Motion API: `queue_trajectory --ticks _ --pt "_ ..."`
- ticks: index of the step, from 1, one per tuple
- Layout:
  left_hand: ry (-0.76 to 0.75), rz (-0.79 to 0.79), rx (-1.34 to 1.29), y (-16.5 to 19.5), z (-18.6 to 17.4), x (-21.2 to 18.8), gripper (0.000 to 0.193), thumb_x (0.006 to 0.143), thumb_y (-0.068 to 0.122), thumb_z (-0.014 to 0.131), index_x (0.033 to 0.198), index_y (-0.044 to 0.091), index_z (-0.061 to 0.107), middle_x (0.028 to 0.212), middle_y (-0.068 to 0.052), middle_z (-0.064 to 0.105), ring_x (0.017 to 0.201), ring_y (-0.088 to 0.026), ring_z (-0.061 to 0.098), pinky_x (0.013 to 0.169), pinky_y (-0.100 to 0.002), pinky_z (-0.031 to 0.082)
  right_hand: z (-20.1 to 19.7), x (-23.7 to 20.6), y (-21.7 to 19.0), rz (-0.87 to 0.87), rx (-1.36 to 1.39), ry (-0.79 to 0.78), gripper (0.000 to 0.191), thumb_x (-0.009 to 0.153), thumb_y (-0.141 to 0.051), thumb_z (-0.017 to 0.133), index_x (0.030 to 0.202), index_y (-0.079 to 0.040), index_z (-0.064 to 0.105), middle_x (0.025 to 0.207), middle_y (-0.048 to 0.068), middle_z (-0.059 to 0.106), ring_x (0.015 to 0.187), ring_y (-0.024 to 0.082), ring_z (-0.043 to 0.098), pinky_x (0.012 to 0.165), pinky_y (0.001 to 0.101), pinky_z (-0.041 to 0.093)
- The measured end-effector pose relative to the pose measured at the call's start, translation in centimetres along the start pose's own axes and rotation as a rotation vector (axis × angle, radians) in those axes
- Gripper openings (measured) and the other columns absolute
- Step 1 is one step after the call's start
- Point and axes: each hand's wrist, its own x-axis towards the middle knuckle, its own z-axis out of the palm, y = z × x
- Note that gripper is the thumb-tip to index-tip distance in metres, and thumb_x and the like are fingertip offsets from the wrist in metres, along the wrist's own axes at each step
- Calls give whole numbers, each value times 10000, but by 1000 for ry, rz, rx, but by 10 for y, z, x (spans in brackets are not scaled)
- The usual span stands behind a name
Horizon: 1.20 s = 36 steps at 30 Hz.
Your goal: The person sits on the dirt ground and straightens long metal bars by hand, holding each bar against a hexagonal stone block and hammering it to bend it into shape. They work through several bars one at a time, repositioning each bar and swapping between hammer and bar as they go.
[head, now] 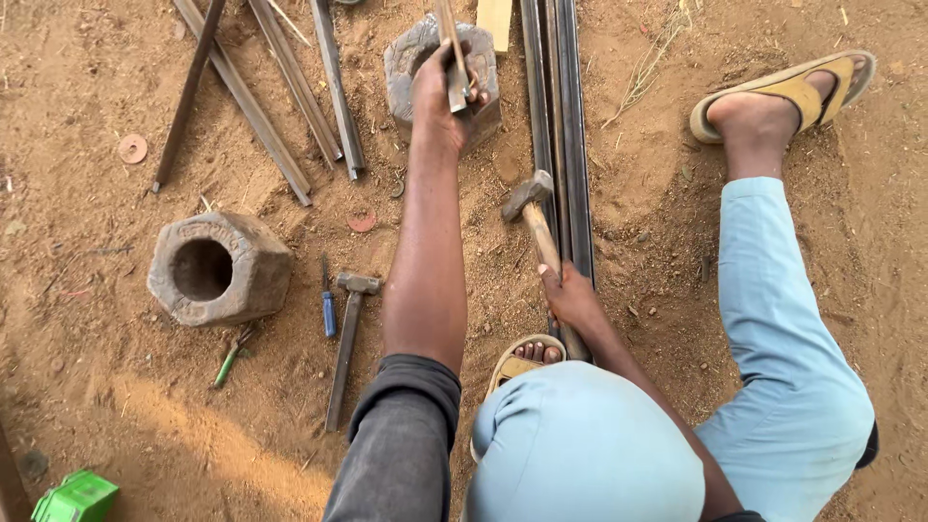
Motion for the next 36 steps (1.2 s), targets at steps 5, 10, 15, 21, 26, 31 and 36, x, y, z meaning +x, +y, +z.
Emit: queue_trajectory --ticks 5,10,15,21,26,31,36 --pt "60 28 -54 8 4 5 299 1043 203 484 980 -37 652 574 -49 535 398 -123 477 345 -280 438 -2 2 9 102 258 -85 423 1045 -389 496 1315 -63 501 656 46 569 500 146 535 439 330 493" --pt "28 44 -145 13 12 5 288 1042 201 495 944 -27 643 576 -44 536 401 -118 461 363 -282 432 0 -2 3 107 224 -79 410 1055 -391 495 1291 -58 530 651 40 562 487 138 528 431 316 496" --pt "-60 89 -245 5 12 13 316 1058 237 486 910 2 636 572 -38 539 410 -97 448 394 -280 420 2 -5 0 111 225 -72 450 1051 -384 509 1330 -30 496 652 44 564 487 139 533 422 317 488" --pt "-288 146 -527 -14 9 21 356 1105 246 419 850 64 588 604 -32 546 466 -86 451 440 -266 407 1 -6 0 144 246 -85 493 1045 -362 492 1422 -49 437 667 44 570 493 135 528 421 313 488" --pt "-320 190 -563 -22 15 27 371 1129 272 443 827 88 554 622 -15 525 495 -92 434 474 -273 400 -1 -5 0 143 229 -91 477 1062 -359 485 1419 -45 436 680 40 575 504 126 533 438 302 501" --pt "-331 190 -659 -21 16 34 417 1083 369 477 778 92 544 583 18 480 460 -82 405 444 -271 387 -2 -7 -2 144 191 -89 427 1059 -365 482 1356 -59 501 675 37 576 500 128 536 445 298 506" --pt "-304 170 -639 -15 15 32 429 1094 367 463 782 81 536 587 15 478 453 -81 416 437 -278 390 1 -7 -3 132 204 -83 411 1054 -363 496 1321 -51 509 676 48 570 494 135 528 438 305 498"
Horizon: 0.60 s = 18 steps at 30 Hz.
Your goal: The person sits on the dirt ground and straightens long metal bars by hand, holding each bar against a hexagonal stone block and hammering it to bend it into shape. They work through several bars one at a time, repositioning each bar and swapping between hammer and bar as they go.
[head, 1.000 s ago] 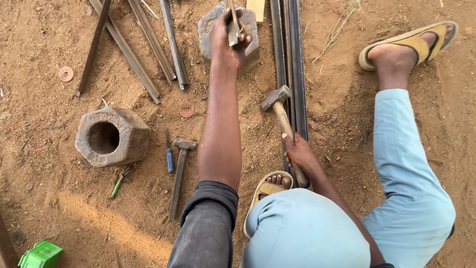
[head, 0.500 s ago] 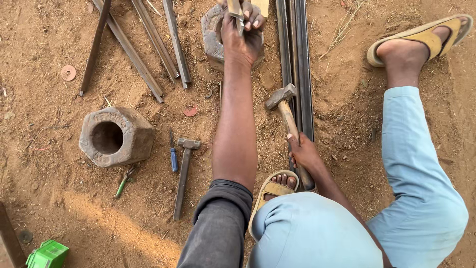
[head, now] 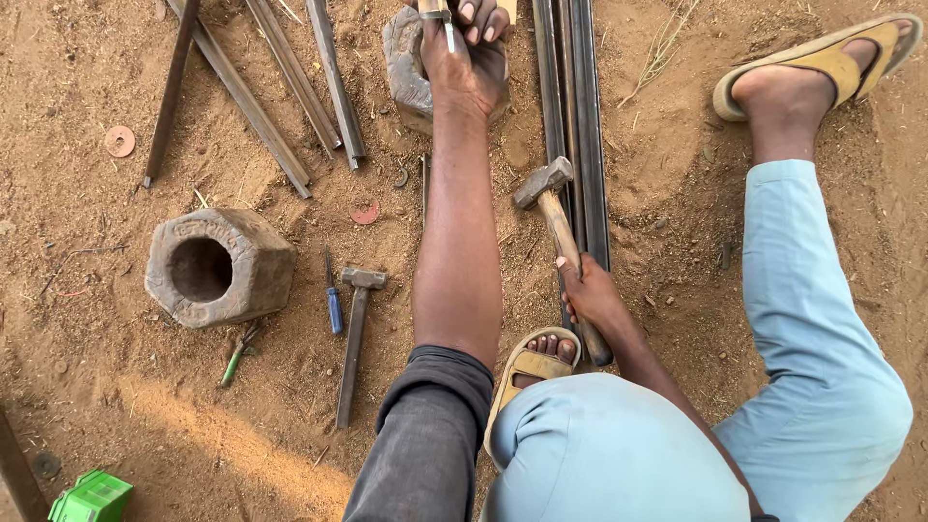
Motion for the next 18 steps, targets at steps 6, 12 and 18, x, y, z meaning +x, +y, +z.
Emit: queue_trajectory --ticks 6,12,18 --pt "263 -192 320 37 1 -29 399 1081 335 417 879 13 538 621 -74 542 479 -140 507 471 -282 484 -3 12 16 5 20 -1 379 1034 -373 540 1250 -66 592 683 35 613 508 124 543 447 290 500" --pt "345 -434 1149 69 -67 -94 246 1084 218 447 1251 49 510 681 -66 610 497 -138 572 442 -297 527 4 9 35 -189 16 50 363 1029 -385 578 1157 -56 661 703 34 619 529 118 559 461 304 508" --pt "539 -482 1100 67 -120 -111 210 1065 158 375 1250 105 459 733 -97 669 532 -179 590 468 -328 522 -7 -32 1 -335 8 109 357 1015 -369 582 1151 -40 617 728 25 629 553 122 586 466 304 531"
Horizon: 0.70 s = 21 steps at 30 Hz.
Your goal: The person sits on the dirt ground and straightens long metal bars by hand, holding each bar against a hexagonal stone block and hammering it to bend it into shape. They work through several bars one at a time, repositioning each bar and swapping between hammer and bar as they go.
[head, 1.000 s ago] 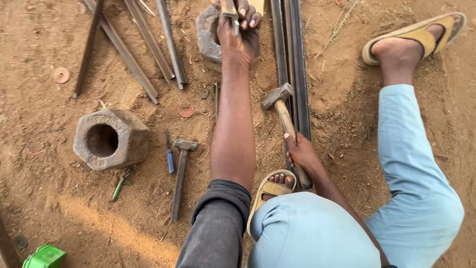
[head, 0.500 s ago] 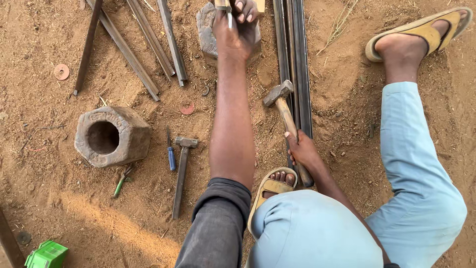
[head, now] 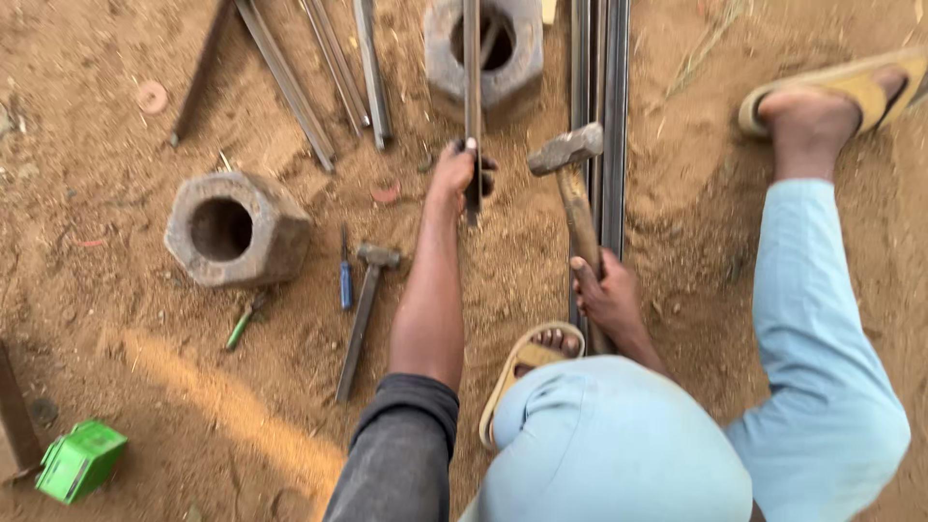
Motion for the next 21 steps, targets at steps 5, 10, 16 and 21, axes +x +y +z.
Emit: queue_trajectory --ticks 5,10,16,21 --pt "-21 -39 -18 4 14 19 270 1109 273 389 1082 47 533 694 -39 581 516 -147 511 456 -317 470 -46 0 -107 -822 42 165 331 1092 -374 516 1046 -54 588 701 5 635 544 93 639 450 258 537" --pt "-21 88 36 -23 14 11 273 1077 251 427 1017 71 624 689 -19 584 519 -103 502 450 -261 432 -41 73 -188 -1280 366 236 390 1106 -320 539 1225 10 369 788 36 582 604 134 603 467 301 517" --pt "97 -46 196 -42 12 -15 344 1094 325 410 936 73 582 643 9 532 470 -101 426 393 -268 365 13 132 -183 -508 -163 60 307 1114 -301 458 1289 -50 429 829 32 601 579 105 606 432 262 550" --pt "43 8 91 -37 12 -37 350 1099 317 396 938 73 589 642 17 521 472 -89 415 404 -249 352 -30 98 -193 -250 267 -108 343 1112 -379 402 1240 -76 499 758 52 589 528 103 546 410 262 505"
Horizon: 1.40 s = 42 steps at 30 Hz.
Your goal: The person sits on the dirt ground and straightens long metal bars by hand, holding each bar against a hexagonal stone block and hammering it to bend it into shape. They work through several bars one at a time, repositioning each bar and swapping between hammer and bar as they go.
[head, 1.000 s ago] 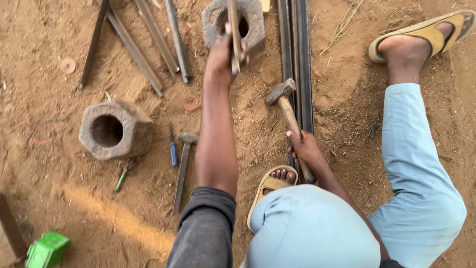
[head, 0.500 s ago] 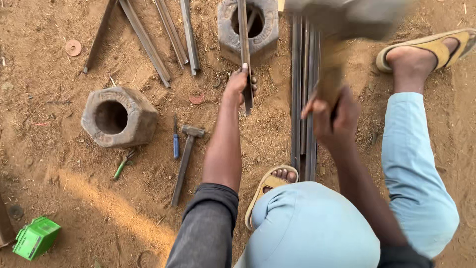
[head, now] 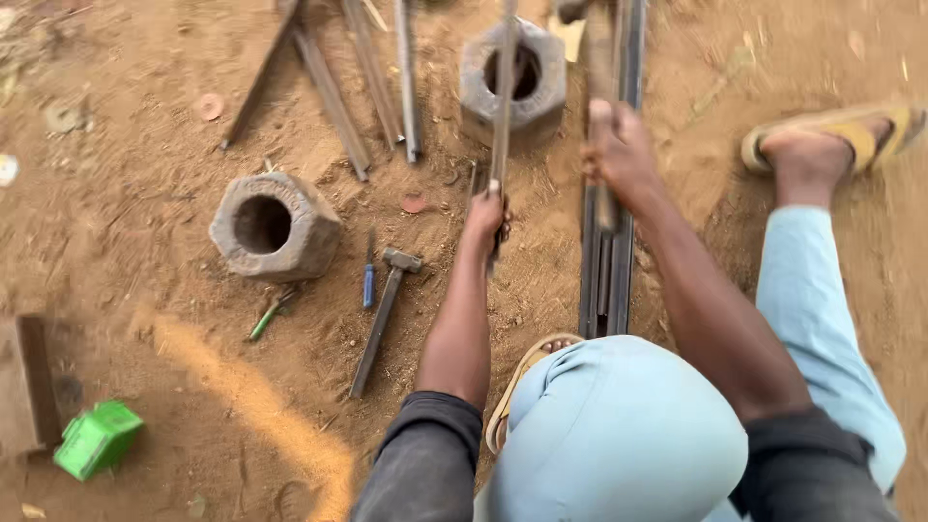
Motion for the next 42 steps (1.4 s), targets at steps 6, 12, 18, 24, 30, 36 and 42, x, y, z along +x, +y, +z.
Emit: queue_trajectory --ticks 6,12,18,24,30,36,42 --pt "59 -70 94 -49 -14 -29 375 1108 335 389 920 71 577 645 3 529 477 -87 428 420 -257 383 -21 -28 -39 -690 9 26 423 1179 -424 454 1315 -23 449 818 72 590 563 122 589 432 288 535" --pt "119 -95 46 -74 -12 -25 371 1106 341 410 912 87 598 647 4 544 492 -86 439 427 -271 371 9 25 -19 -1141 12 199 423 1167 -395 374 1320 -2 338 738 53 577 497 109 558 407 272 476" --pt "138 -48 64 -68 -10 -28 380 1113 324 407 895 60 573 606 -6 536 465 -103 452 411 -290 361 31 16 38 16 -387 34 540 1092 -375 405 1476 -21 272 689 41 595 435 111 501 313 284 456" --pt "73 -97 27 -83 -29 -55 451 1113 401 397 879 75 601 593 19 498 446 -91 405 408 -279 330 -14 8 2 -146 73 62 387 1133 -432 433 1225 -63 509 754 35 584 527 107 548 418 281 518" --pt "146 -134 91 -130 -37 -56 395 1105 374 421 922 76 604 645 -4 554 505 -99 443 442 -289 369 -11 36 -22 -1003 63 104 402 1199 -390 415 1335 -18 479 759 83 599 536 158 597 431 311 528" --pt "164 -150 158 -142 -35 -49 307 1083 347 450 999 97 609 726 -15 601 574 -106 512 477 -284 420 31 37 18 -504 -408 144 369 1150 -330 388 1249 -23 566 742 22 598 510 78 574 395 257 481" --pt "234 -156 271 -133 -27 -54 490 1088 562 402 1026 98 545 733 -40 570 579 -130 526 465 -315 394 29 16 11 101 -291 -67 410 1064 -370 472 1321 -52 488 766 48 603 546 119 563 400 276 501"
